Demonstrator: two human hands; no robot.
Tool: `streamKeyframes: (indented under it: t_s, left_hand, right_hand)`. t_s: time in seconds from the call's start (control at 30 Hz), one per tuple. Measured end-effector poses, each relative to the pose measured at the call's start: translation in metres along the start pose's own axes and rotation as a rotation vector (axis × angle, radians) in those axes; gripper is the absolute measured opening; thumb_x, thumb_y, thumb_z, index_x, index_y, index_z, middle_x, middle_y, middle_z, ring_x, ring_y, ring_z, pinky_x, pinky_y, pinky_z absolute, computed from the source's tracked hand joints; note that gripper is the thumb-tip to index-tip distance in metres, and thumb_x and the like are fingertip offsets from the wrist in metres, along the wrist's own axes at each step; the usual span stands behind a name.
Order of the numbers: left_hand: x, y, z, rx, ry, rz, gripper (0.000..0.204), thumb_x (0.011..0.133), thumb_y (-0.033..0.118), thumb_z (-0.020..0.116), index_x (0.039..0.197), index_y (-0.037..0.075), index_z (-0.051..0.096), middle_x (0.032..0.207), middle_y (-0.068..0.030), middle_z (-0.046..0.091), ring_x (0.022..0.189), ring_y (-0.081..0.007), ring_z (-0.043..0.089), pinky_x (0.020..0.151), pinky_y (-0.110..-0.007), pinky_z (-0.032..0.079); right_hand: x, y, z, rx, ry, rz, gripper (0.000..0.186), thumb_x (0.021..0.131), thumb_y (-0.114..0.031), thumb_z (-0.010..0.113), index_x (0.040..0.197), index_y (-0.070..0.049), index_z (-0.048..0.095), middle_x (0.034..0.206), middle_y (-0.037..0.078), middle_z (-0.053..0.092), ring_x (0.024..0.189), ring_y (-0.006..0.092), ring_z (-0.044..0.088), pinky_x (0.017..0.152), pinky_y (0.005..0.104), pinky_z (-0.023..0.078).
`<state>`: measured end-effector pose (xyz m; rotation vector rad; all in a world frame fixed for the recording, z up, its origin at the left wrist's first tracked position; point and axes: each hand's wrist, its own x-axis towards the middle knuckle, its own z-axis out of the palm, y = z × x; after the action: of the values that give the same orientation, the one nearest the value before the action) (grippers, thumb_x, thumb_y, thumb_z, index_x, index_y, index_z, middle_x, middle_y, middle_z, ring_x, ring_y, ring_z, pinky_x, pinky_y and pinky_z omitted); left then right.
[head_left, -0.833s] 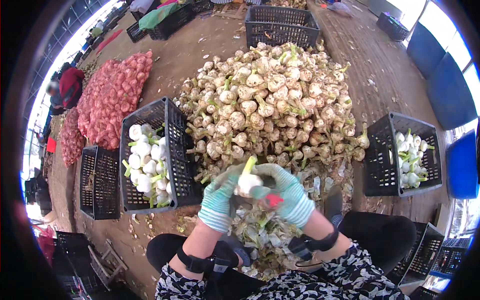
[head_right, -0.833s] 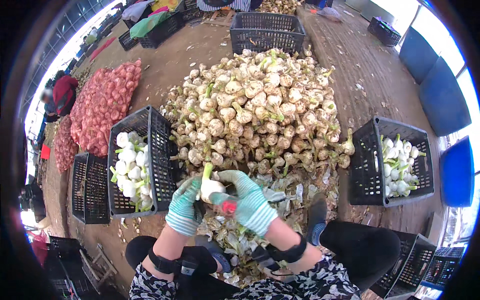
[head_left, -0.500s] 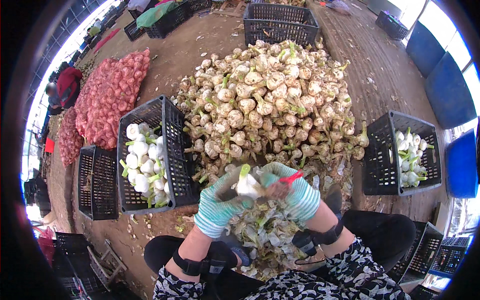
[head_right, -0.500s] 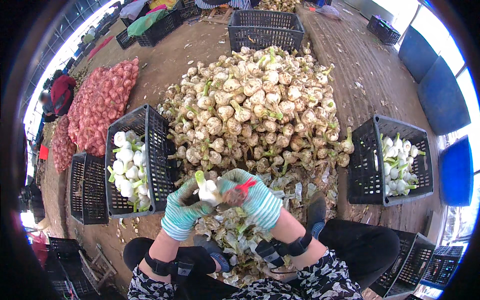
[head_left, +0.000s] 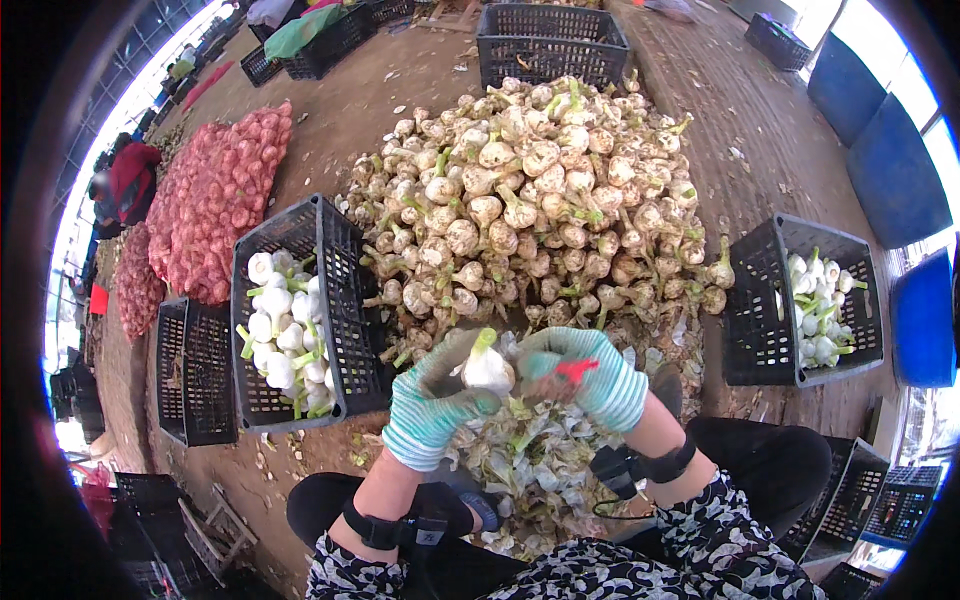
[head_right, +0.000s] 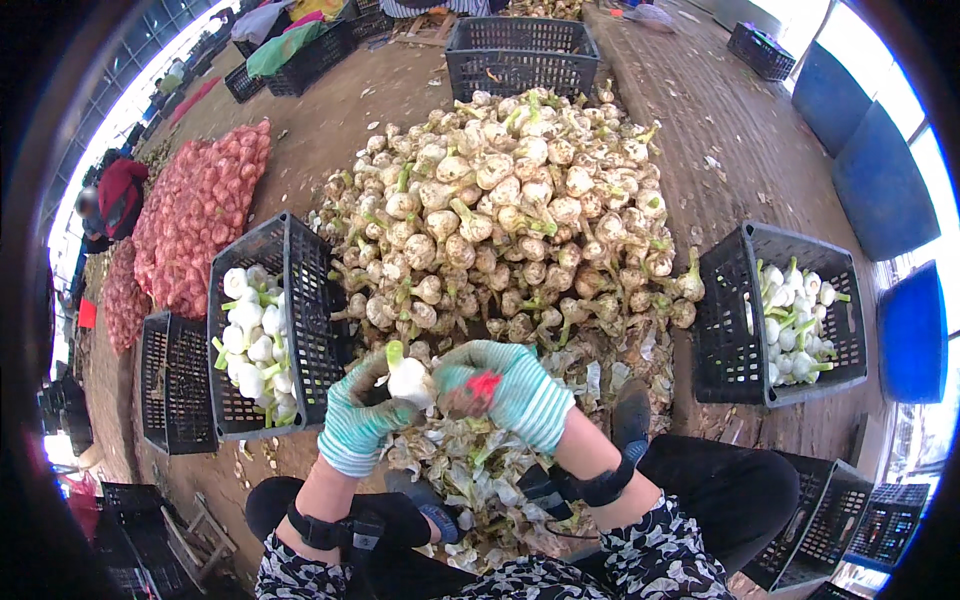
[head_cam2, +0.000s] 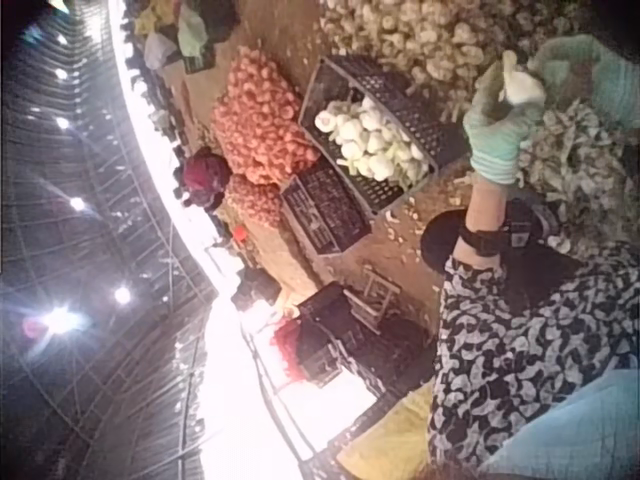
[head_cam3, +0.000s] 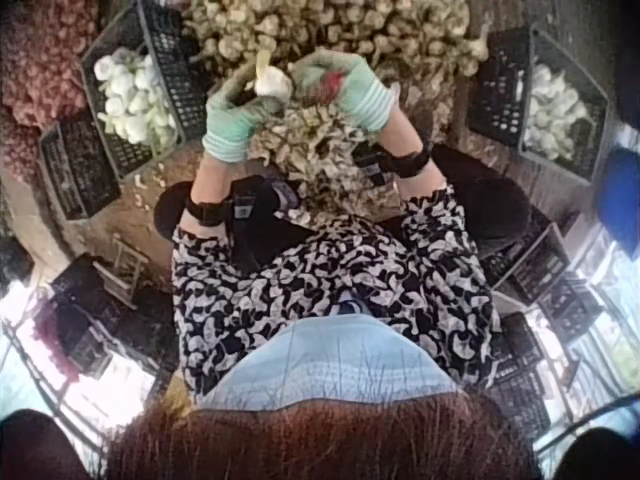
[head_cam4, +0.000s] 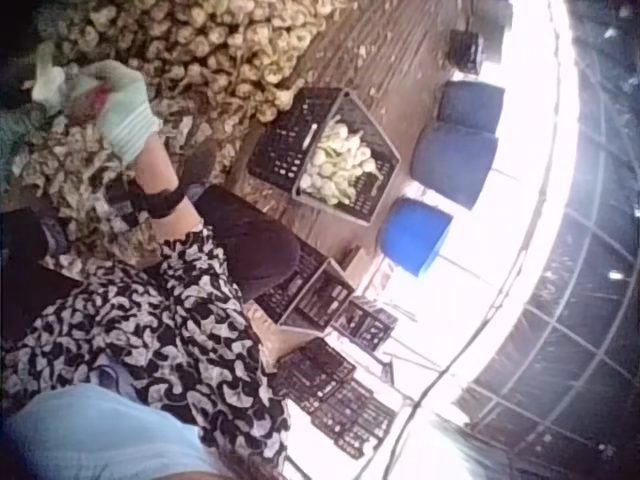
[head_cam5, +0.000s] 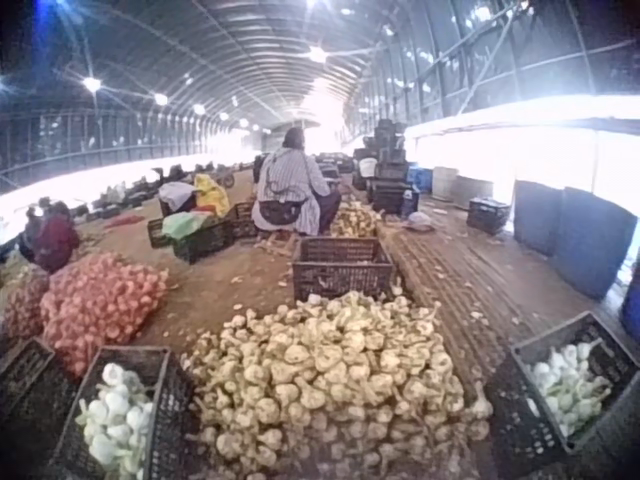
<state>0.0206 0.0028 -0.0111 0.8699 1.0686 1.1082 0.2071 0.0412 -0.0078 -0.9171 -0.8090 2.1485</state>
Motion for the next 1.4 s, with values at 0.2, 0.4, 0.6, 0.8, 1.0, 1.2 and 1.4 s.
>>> streamKeyframes:
  t_s: [0.2, 0.4, 0.6, 0.8, 1.0, 1.2, 1.4]
  left_hand:
    - [0.0, -0.003, 0.005, 0.225, 0.053, 0.139, 0.059, 0.059, -0.002, 0.073, 0.112, -0.002, 0.047, 0.11, -0.0093, 0.053, 0.098, -0.017, 0.052, 0.083, -0.031, 0.044]
    - [0.0, 0.002, -0.002, -0.049, -0.038, -0.05, 0.06, 0.061, 0.001, 0.072, 0.115, -0.001, 0.046, 0.107, -0.0096, 0.054, 0.093, -0.0175, 0.054, 0.081, -0.03, 0.045]
    - [0.003, 0.002, 0.002, -0.2, -0.073, -0.164, 0.058, 0.069, 0.005, 0.067, 0.12, 0.002, 0.041, 0.107, -0.0072, 0.053, 0.095, -0.0166, 0.052, 0.08, -0.031, 0.045]
    - [0.001, -0.003, -0.003, 0.093, -0.124, 0.012, 0.057, 0.066, 0.001, 0.069, 0.117, 0.003, 0.044, 0.115, -0.0086, 0.049, 0.102, -0.0165, 0.049, 0.087, -0.031, 0.041]
    - [0.004, -0.01, -0.007, 0.205, -0.136, 0.066, 0.049, 0.067, -0.004, 0.064, 0.113, 0.005, 0.047, 0.121, -0.011, 0.045, 0.107, -0.0181, 0.047, 0.088, -0.031, 0.041]
    - [0.01, -0.012, -0.008, -0.03, 0.003, -0.037, 0.069, 0.06, 0.0, 0.07, 0.121, -0.001, 0.039, 0.114, -0.0138, 0.05, 0.104, -0.0224, 0.05, 0.09, -0.033, 0.04]
    - [0.009, -0.014, 0.004, -0.433, 0.115, -0.077, 0.054, 0.077, 0.036, 0.059, 0.114, -0.002, 0.045, 0.102, -0.0117, 0.053, 0.09, -0.0215, 0.054, 0.082, -0.033, 0.043]
  right_hand:
    - [-0.006, 0.013, 0.018, -1.002, 0.278, -0.589, 0.021, 0.066, -0.011, 0.066, 0.084, -0.002, 0.058, 0.071, 0.015, 0.057, 0.066, 0.0289, 0.056, 0.06, 0.0328, 0.045]
    - [0.005, 0.009, 0.001, -1.018, 0.253, -0.573, 0.018, 0.066, -0.005, 0.064, 0.081, -0.002, 0.055, 0.073, 0.012, 0.057, 0.066, 0.0248, 0.057, 0.06, 0.0306, 0.045]
    - [0.007, 0.011, -0.002, -0.034, 0.07, -0.149, 0.026, 0.074, 0.003, 0.057, 0.099, -0.002, 0.052, 0.082, 0.004, 0.057, 0.069, 0.0074, 0.051, 0.062, 0.0203, 0.044]
    - [0.013, 0.019, 0.006, -0.649, 0.155, -0.535, 0.016, 0.077, -0.002, 0.055, 0.093, -0.003, 0.051, 0.082, 0.004, 0.054, 0.07, 0.0083, 0.05, 0.063, 0.0203, 0.044]
    - [0.017, 0.019, -0.012, 0.262, -0.01, -0.128, 0.016, 0.077, 0.003, 0.053, 0.093, -0.001, 0.053, 0.082, 0.004, 0.056, 0.074, 0.0067, 0.05, 0.064, 0.0209, 0.045]
    - [0.018, 0.032, -0.008, -0.398, 0.17, -0.328, 0.024, 0.075, 0.001, 0.057, 0.098, -0.002, 0.051, 0.085, 0.004, 0.056, 0.075, 0.0069, 0.051, 0.066, 0.0208, 0.045]
    - [0.012, 0.041, 0.033, 0.229, 0.148, -0.137, 0.02, 0.077, 0.001, 0.054, 0.097, -0.003, 0.05, 0.084, 0.005, 0.056, 0.071, 0.0104, 0.053, 0.059, 0.0203, 0.045]
